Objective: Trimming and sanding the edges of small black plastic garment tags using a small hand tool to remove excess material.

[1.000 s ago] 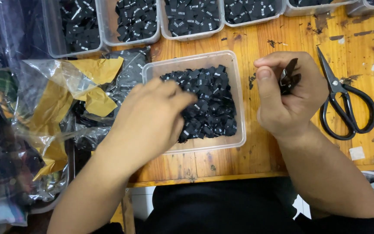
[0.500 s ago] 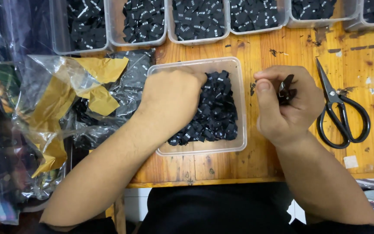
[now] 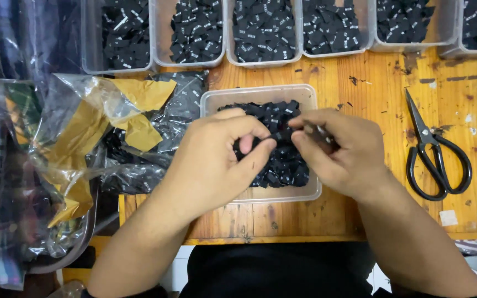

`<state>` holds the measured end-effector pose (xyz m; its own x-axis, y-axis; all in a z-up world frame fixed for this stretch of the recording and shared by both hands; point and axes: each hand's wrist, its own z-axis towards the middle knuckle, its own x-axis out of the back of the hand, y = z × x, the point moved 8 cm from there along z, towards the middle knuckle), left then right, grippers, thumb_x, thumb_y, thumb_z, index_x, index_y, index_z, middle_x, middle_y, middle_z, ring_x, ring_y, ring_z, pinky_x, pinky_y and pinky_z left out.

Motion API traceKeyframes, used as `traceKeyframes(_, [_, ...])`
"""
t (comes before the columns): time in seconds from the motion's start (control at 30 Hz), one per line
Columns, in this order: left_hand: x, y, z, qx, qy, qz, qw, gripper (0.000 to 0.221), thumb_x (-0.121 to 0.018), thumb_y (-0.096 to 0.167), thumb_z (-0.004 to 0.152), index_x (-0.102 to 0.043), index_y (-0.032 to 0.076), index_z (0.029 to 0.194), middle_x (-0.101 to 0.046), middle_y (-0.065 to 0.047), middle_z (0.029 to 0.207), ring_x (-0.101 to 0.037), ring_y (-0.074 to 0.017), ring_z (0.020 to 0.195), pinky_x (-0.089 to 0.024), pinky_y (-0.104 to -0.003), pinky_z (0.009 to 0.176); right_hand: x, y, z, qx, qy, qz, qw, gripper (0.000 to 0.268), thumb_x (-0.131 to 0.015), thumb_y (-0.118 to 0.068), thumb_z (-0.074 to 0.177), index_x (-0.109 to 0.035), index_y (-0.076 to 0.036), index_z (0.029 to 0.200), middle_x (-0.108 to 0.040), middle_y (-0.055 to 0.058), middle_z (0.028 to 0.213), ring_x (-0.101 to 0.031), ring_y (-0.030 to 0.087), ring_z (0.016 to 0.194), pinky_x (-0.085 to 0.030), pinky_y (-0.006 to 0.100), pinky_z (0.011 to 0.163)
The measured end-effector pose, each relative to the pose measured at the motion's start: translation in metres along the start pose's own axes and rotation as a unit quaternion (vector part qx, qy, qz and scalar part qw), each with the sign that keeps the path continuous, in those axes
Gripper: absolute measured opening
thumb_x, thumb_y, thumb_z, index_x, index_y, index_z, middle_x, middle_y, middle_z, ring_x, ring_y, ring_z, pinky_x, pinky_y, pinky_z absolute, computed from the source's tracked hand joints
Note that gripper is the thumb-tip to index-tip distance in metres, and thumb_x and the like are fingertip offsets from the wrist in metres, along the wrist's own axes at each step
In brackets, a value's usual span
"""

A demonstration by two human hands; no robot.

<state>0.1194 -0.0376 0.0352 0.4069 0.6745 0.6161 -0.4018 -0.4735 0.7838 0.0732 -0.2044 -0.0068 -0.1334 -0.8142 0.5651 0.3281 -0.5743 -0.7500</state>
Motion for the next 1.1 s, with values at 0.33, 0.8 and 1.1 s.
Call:
traceKeyframes(0.33, [-0.005, -0.002, -0.009, -0.034, 0.005, -0.035, 0.999, 0.007, -0.071, 0.019, 0.094, -0.074, 0.014, 0.09, -0.054, 0.003, 0.072, -0.054, -0.0147, 0.061, -0.046, -0.03, 0.058, -0.002, 0.002, -0.005, -0.053, -0.01, 0.031, 0.998, 0.004, -0.07, -0.012, 0.098, -0.072, -0.01, 0.096, -0.06, -0.004, 0.066, -0.048, 0.007, 0.052, -0.037, 0.023, 0.052])
traceKeyframes(0.8, [-0.002, -0.004, -0.011, -0.039, 0.042, -0.151, 0.987, 0.026, -0.075, 0.013, 0.09, -0.068, 0.009, 0.115, -0.075, -0.004, 0.104, -0.072, -0.0146, 0.089, -0.056, -0.026, 0.076, 0.002, 0.002, -0.008, -0.121, -0.005, 0.094, 0.988, 0.013, -0.066, -0.011, 0.098, -0.069, -0.005, 0.087, -0.054, -0.002, 0.066, -0.043, 0.008, 0.058, -0.036, 0.023, 0.055])
traceKeyframes(1.1, [-0.009, -0.001, -0.015, -0.039, 0.057, -0.201, 0.977, 0.012, -0.073, 0.006, 0.091, -0.072, 0.008, 0.102, -0.075, -0.002, 0.089, -0.069, -0.0122, 0.077, -0.06, -0.025, 0.073, -0.002, -0.009, -0.01, -0.103, -0.023, 0.091, 0.99, 0.01, -0.066, -0.009, 0.097, -0.071, -0.004, 0.089, -0.062, 0.0, 0.07, -0.049, 0.008, 0.059, -0.04, 0.021, 0.055])
